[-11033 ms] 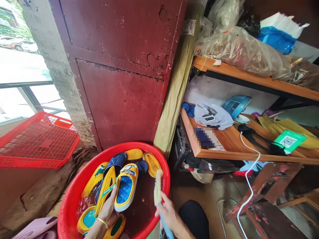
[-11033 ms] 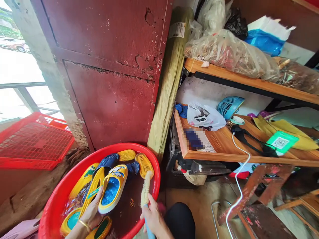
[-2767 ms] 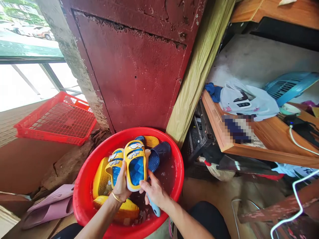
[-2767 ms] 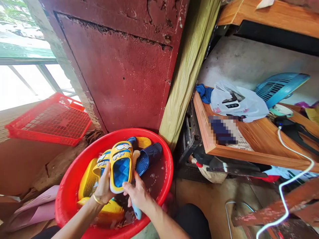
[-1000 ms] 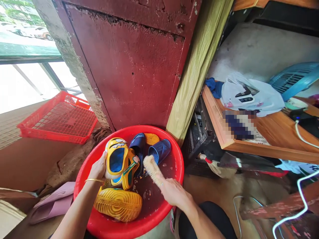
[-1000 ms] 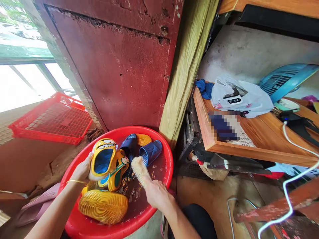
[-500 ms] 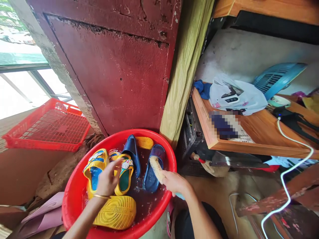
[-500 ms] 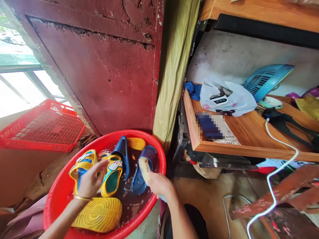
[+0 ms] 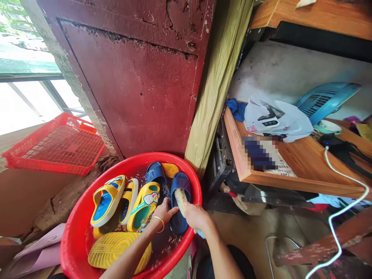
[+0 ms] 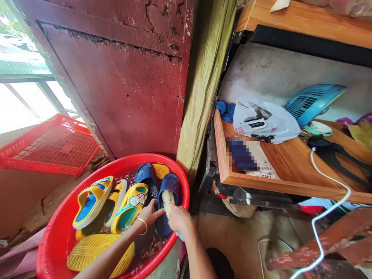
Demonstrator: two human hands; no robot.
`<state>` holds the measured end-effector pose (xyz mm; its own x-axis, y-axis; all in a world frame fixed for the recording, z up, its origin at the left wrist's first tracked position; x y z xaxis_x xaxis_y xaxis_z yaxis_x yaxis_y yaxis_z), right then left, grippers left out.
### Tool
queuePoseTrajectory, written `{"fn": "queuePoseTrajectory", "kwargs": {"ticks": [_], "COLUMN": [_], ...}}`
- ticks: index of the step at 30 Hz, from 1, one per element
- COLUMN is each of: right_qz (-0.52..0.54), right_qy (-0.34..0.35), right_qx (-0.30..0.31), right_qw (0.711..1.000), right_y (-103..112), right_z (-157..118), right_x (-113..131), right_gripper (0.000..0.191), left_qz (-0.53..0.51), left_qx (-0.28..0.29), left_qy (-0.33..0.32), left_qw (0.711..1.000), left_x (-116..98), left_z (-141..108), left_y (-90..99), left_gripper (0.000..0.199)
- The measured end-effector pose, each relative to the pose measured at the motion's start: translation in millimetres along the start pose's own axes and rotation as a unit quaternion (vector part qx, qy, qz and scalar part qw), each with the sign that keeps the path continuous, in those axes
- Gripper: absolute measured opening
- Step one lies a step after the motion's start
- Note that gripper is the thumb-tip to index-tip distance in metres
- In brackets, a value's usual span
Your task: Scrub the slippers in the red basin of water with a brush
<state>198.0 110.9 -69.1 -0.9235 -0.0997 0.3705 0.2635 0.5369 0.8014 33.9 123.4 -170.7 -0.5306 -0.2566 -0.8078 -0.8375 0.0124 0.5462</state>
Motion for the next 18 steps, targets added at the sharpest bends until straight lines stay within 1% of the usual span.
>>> {"fn": "queuePoseTrajectory", "kwargs": {"ticks": [1, 3, 5, 7, 9, 12, 14, 15, 18], "right_qz": [-0.001, 0.016, 0.046, 0.085, 0.134, 0.209, 0.251, 0.269, 0.288], "right_qy": [0.005, 0.008, 0.014, 0.019, 0.025, 0.043, 0.058, 0.063, 0.093], "right_qx": [-0.009, -0.023, -0.02, -0.018, -0.018, -0.024, -0.04, -0.049, -0.057], "right_qw": [1.0, 1.0, 0.999, 0.996, 0.991, 0.977, 0.965, 0.96, 0.952], "right_y": [0, 0, 0, 1, 4, 5, 2, -2, -19], "right_z": [1, 3, 3, 2, 2, 3, 5, 5, 1], "right_x": [3, 8, 11, 13, 15, 26, 39, 47, 75], "right_gripper": [0.043, 0.046, 0.048, 0.049, 0.052, 0.055, 0.056, 0.055, 0.053], "left_qz": [-0.035, -0.098, -0.135, -0.167, -0.21, -0.287, -0.326, -0.346, -0.417], "left_qx": [0.0, -0.001, 0.005, 0.008, 0.001, -0.046, -0.061, -0.061, -0.064], "left_qy": [0.005, 0.01, 0.005, -0.004, -0.02, -0.041, -0.038, -0.031, -0.001], "left_qw": [0.999, 0.995, 0.991, 0.986, 0.978, 0.956, 0.943, 0.936, 0.907], "left_x": [0, -2, -6, -13, -23, -38, -44, -45, -38], "left_z": [-4, -11, -17, -24, -31, -48, -62, -68, -82], "left_y": [-2.5, -5.1, -1.4, 12.2, 35.3, 79.3, 98.7, 103.4, 105.9], "left_gripper": [0.05, 0.036, 0.024, 0.021, 0.02, 0.025, 0.033, 0.038, 0.061]}}
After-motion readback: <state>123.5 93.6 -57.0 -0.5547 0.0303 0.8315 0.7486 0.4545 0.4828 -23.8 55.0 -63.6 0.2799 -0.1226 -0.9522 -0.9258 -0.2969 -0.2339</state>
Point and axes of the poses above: each hand's wrist, its own z-axis towards the middle knuckle, its own y-axis out of the back of the hand, x = y × z, the point moved 9 cm from there along z, towards the middle knuckle, and after that the axes turned 7 degrees about -y, right-handed, at the moved point
